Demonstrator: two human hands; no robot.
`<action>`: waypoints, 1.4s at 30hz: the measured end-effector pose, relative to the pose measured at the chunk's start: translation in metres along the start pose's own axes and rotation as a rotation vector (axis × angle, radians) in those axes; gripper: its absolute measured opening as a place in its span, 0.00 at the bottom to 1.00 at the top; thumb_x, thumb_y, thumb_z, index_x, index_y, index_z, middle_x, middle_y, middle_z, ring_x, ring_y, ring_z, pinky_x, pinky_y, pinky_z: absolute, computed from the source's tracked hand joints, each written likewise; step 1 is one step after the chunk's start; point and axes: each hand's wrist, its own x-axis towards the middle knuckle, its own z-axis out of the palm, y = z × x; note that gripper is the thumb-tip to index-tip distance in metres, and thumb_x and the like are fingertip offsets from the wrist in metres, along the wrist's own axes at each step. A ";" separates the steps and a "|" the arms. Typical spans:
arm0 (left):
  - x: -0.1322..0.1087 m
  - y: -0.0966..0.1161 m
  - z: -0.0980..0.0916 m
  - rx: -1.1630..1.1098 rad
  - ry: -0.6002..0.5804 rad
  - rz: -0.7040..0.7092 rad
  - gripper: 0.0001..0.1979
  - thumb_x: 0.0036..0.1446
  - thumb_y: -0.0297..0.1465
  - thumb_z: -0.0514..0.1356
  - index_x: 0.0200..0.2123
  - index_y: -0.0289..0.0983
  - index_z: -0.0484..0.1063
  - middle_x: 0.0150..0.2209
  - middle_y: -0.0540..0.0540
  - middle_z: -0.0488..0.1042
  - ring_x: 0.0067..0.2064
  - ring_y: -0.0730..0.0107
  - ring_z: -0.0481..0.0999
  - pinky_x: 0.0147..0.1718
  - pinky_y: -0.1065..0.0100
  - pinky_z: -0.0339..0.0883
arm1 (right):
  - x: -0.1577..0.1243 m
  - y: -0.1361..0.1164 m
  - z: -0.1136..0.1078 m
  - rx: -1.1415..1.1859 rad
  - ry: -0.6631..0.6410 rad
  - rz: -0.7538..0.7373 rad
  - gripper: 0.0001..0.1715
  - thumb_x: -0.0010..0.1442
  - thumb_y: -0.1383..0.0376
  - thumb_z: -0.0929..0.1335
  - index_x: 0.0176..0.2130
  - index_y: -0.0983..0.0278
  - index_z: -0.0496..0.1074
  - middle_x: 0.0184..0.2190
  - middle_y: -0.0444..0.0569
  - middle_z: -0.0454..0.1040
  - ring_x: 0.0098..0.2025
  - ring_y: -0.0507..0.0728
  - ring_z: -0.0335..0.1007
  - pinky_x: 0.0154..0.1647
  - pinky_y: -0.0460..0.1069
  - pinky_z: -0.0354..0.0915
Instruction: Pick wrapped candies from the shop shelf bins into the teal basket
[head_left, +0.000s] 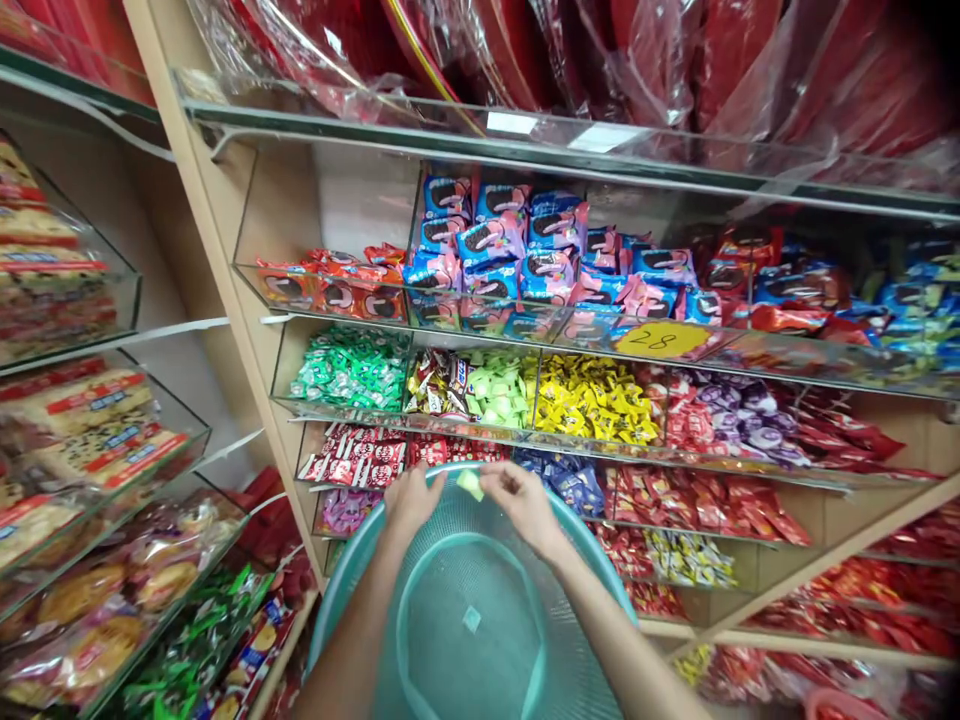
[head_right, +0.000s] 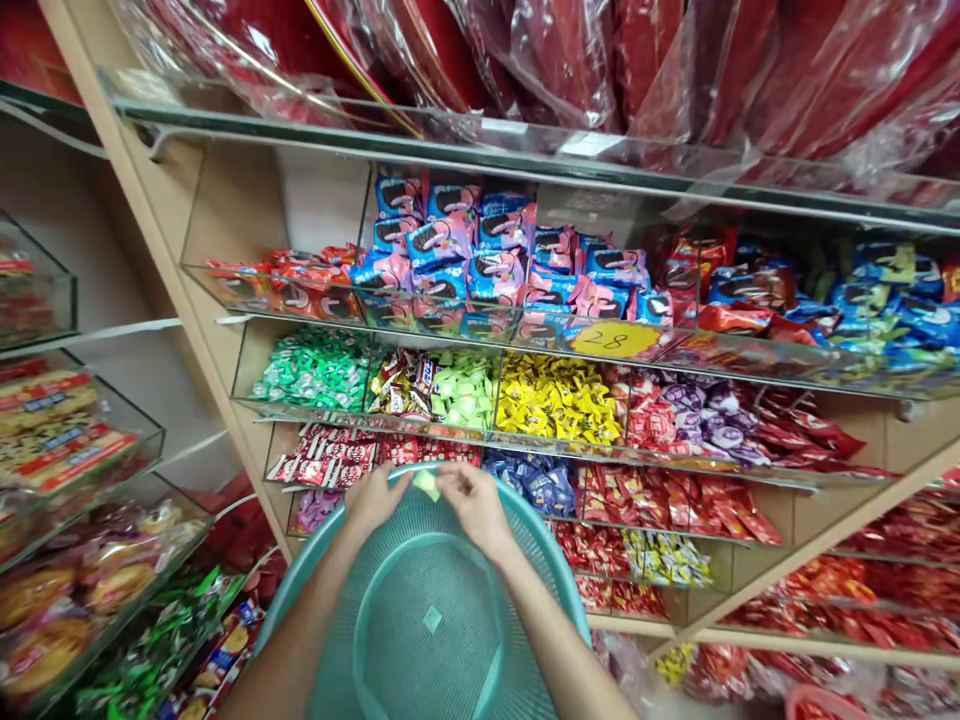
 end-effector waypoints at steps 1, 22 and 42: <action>0.000 -0.002 0.001 0.001 -0.001 0.008 0.26 0.56 0.49 0.41 0.43 0.38 0.67 0.38 0.40 0.76 0.40 0.57 0.74 0.34 0.64 0.62 | -0.006 0.020 0.007 0.020 -0.027 0.068 0.15 0.51 0.58 0.66 0.35 0.66 0.70 0.24 0.44 0.71 0.26 0.50 0.64 0.28 0.45 0.60; -0.002 -0.012 0.004 0.022 -0.061 0.046 0.26 0.57 0.48 0.40 0.42 0.38 0.67 0.39 0.40 0.75 0.40 0.59 0.73 0.34 0.65 0.60 | -0.037 0.149 0.061 -0.199 -0.099 0.428 0.08 0.46 0.62 0.64 0.27 0.65 0.66 0.16 0.40 0.65 0.19 0.49 0.60 0.22 0.43 0.57; 0.005 -0.019 0.014 -0.001 -0.163 0.039 0.26 0.57 0.48 0.41 0.46 0.39 0.66 0.41 0.39 0.75 0.42 0.58 0.73 0.36 0.65 0.61 | -0.035 0.042 -0.035 -0.955 0.064 0.143 0.19 0.56 0.57 0.62 0.47 0.61 0.66 0.44 0.54 0.68 0.46 0.62 0.62 0.46 0.53 0.57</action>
